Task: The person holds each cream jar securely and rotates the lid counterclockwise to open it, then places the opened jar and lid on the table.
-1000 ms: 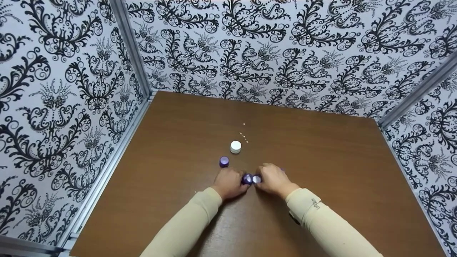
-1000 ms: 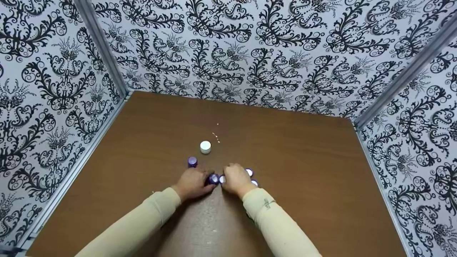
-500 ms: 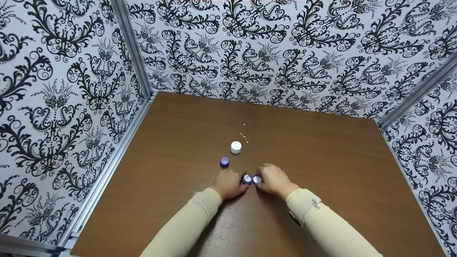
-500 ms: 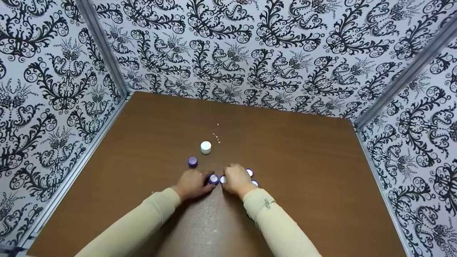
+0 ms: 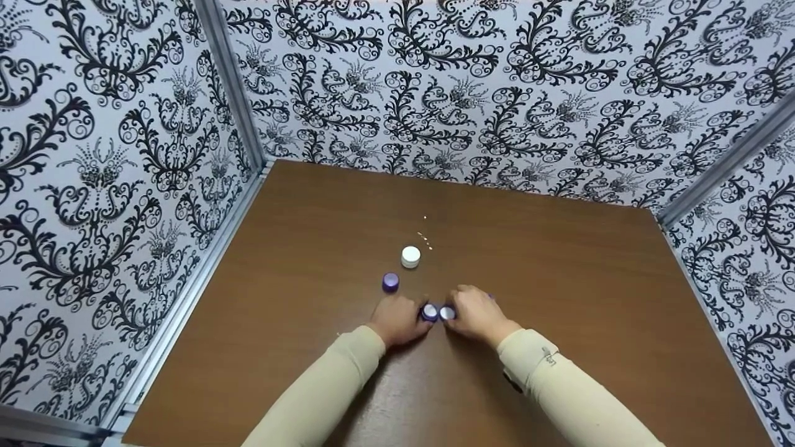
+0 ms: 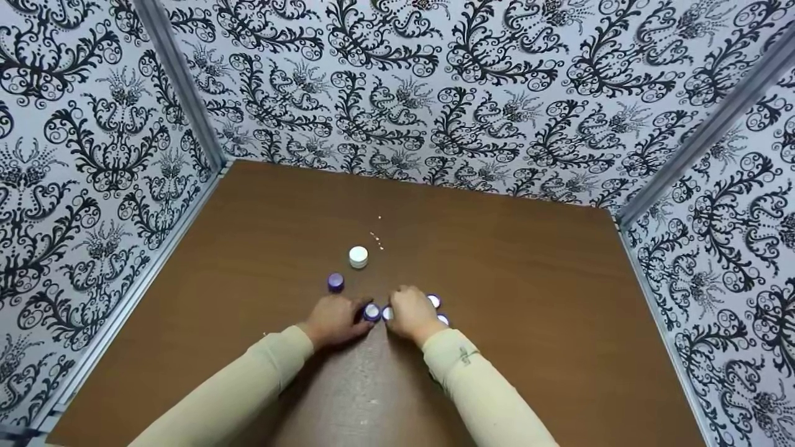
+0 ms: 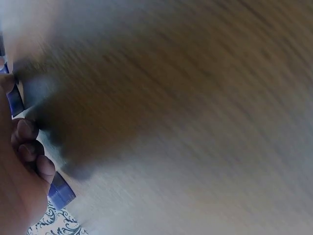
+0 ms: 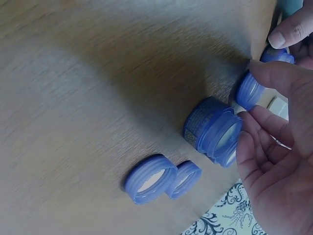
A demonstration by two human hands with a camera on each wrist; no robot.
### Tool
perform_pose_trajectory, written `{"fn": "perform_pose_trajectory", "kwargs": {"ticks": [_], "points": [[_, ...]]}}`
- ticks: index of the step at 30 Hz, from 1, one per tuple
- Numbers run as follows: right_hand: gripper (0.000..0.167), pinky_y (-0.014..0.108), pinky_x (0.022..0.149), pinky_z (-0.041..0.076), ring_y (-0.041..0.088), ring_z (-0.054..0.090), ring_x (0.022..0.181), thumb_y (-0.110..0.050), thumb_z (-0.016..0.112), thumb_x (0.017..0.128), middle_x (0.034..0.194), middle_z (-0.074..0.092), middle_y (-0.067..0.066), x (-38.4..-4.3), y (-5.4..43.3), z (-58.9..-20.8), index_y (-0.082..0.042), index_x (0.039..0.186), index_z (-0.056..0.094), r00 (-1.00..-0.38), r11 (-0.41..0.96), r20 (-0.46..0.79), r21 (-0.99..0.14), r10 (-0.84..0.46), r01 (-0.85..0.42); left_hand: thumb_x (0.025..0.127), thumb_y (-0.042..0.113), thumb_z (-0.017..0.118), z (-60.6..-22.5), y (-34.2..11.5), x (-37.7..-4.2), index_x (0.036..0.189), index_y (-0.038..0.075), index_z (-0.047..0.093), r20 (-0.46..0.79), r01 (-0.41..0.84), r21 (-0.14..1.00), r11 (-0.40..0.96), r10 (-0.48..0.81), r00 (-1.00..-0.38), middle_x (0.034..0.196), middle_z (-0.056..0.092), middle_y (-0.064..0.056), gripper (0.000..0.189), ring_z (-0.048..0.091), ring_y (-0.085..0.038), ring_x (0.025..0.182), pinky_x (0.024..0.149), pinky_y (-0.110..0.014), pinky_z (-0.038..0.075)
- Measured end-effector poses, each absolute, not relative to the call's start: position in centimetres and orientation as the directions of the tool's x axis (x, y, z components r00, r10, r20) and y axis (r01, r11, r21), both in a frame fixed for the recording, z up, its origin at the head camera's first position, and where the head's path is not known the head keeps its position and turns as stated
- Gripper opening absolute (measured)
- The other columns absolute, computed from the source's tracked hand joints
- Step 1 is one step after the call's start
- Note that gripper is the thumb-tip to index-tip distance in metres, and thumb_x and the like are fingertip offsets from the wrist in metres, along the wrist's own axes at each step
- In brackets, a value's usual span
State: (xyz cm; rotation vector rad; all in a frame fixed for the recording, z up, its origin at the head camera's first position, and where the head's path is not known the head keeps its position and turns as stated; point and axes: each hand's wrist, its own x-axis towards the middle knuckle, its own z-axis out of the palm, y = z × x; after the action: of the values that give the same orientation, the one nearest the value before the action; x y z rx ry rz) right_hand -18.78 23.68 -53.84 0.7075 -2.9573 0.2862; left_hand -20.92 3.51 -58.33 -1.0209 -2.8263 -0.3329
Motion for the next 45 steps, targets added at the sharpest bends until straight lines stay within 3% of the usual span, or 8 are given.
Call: {"fn": "perform_pose_trajectory", "kwargs": {"ticks": [5, 9, 15, 18, 24, 29, 37, 45], "points": [[0.026, 0.044, 0.064, 0.050, 0.026, 0.058, 0.072, -0.016, 0.085, 0.068, 0.077, 0.055, 0.002, -18.8, 23.8, -53.7, -0.005, 0.084, 0.068, -0.887, 0.868, 0.133, -0.188, -0.442, -0.461, 0.083, 0.039, 0.065, -57.8, 3.4, -21.6, 0.106, 0.011, 0.070, 0.146, 0.638, 0.170, 0.751, 0.621, -0.770, 0.069, 0.064, -0.002, 0.037, 0.065, -0.024, 0.063, 0.055, -0.041, 0.050], [0.027, 0.045, 0.068, 0.050, 0.026, 0.057, 0.075, -0.017, 0.084, 0.067, 0.077, 0.055, 0.001, -19.0, 24.0, -53.6, -0.005, 0.086, 0.068, -0.890, 0.867, 0.120, -0.199, -0.441, -0.456, 0.081, 0.034, 0.063, -56.8, 3.2, -22.1, 0.104, 0.012, 0.072, 0.164, 0.626, 0.193, 0.756, 0.604, -0.780, 0.074, 0.067, -0.002, 0.033, 0.066, -0.023, 0.069, 0.061, -0.041, 0.052], [0.028, 0.044, 0.073, 0.049, 0.026, 0.057, 0.078, -0.021, 0.081, 0.068, 0.077, 0.059, 0.001, -19.1, 24.5, -53.5, -0.005, 0.088, 0.070, -0.880, 0.853, 0.139, -0.216, -0.454, -0.475, 0.081, 0.027, 0.063, -55.5, 3.3, -23.6, 0.093, 0.014, 0.073, 0.408, 0.603, 0.186, 0.776, 0.498, -0.766, 0.083, 0.072, 0.001, 0.020, 0.067, -0.022, 0.078, 0.069, -0.039, 0.052], [0.028, 0.043, 0.073, 0.049, 0.025, 0.056, 0.078, -0.023, 0.081, 0.071, 0.078, 0.058, 0.001, -19.0, 24.7, -53.5, -0.004, 0.089, 0.070, -0.886, 0.856, 0.133, -0.227, -0.444, -0.464, 0.082, 0.028, 0.067, -54.8, 3.6, -25.1, 0.090, 0.011, 0.071, 0.451, 0.532, 0.179, 0.828, 0.411, -0.792, 0.082, 0.068, -0.004, 0.019, 0.064, -0.026, 0.080, 0.073, -0.040, 0.050], [0.030, 0.043, 0.073, 0.048, 0.024, 0.055, 0.078, -0.024, 0.080, 0.073, 0.081, 0.055, 0.000, -18.9, 24.7, -53.3, -0.003, 0.091, 0.069, -0.879, 0.846, 0.139, -0.239, -0.457, -0.477, 0.082, 0.042, 0.074, -54.0, 3.9, -28.3, 0.123, 0.000, 0.058, 0.209, 0.351, 0.251, 0.902, 0.303, -0.930, 0.118, 0.059, -0.016, 0.061, 0.055, -0.033, 0.110, 0.095, -0.046, 0.043], [0.032, 0.043, 0.075, 0.048, 0.026, 0.055, 0.080, -0.024, 0.080, 0.073, 0.083, 0.056, 0.002, -18.7, 24.5, -53.0, -0.002, 0.093, 0.069, -0.873, 0.839, 0.147, -0.240, -0.466, -0.488, 0.080, 0.046, 0.077, -54.3, 4.0, -30.0, 0.133, -0.002, 0.052, 0.011, 0.297, 0.260, 0.919, 0.304, -0.952, 0.123, 0.057, -0.017, 0.075, 0.053, -0.033, 0.115, 0.099, -0.046, 0.041], [0.035, 0.043, 0.079, 0.049, 0.026, 0.056, 0.086, -0.026, 0.079, 0.077, 0.090, 0.057, 0.004, -18.8, 24.1, -52.6, -0.001, 0.100, 0.069, -0.890, 0.858, 0.099, -0.239, -0.445, -0.455, 0.077, 0.039, 0.082, -54.5, 4.1, -31.2, 0.124, -0.003, 0.060, -0.038, 0.254, 0.261, 0.931, 0.272, -0.961, 0.116, 0.060, -0.018, 0.067, 0.056, -0.036, 0.112, 0.096, -0.047, 0.044], [0.034, 0.045, 0.085, 0.048, 0.028, 0.059, 0.089, -0.026, 0.077, 0.081, 0.094, 0.062, 0.007, -19.0, 24.7, -52.8, 0.000, 0.103, 0.070, -0.886, 0.863, 0.115, -0.203, -0.449, -0.463, 0.081, 0.032, 0.078, -55.9, 4.6, -31.9, 0.110, -0.003, 0.067, 0.081, 0.293, 0.246, 0.924, 0.281, -0.956, 0.105, 0.063, -0.018, 0.047, 0.062, -0.036, 0.101, 0.086, -0.046, 0.051]]}}
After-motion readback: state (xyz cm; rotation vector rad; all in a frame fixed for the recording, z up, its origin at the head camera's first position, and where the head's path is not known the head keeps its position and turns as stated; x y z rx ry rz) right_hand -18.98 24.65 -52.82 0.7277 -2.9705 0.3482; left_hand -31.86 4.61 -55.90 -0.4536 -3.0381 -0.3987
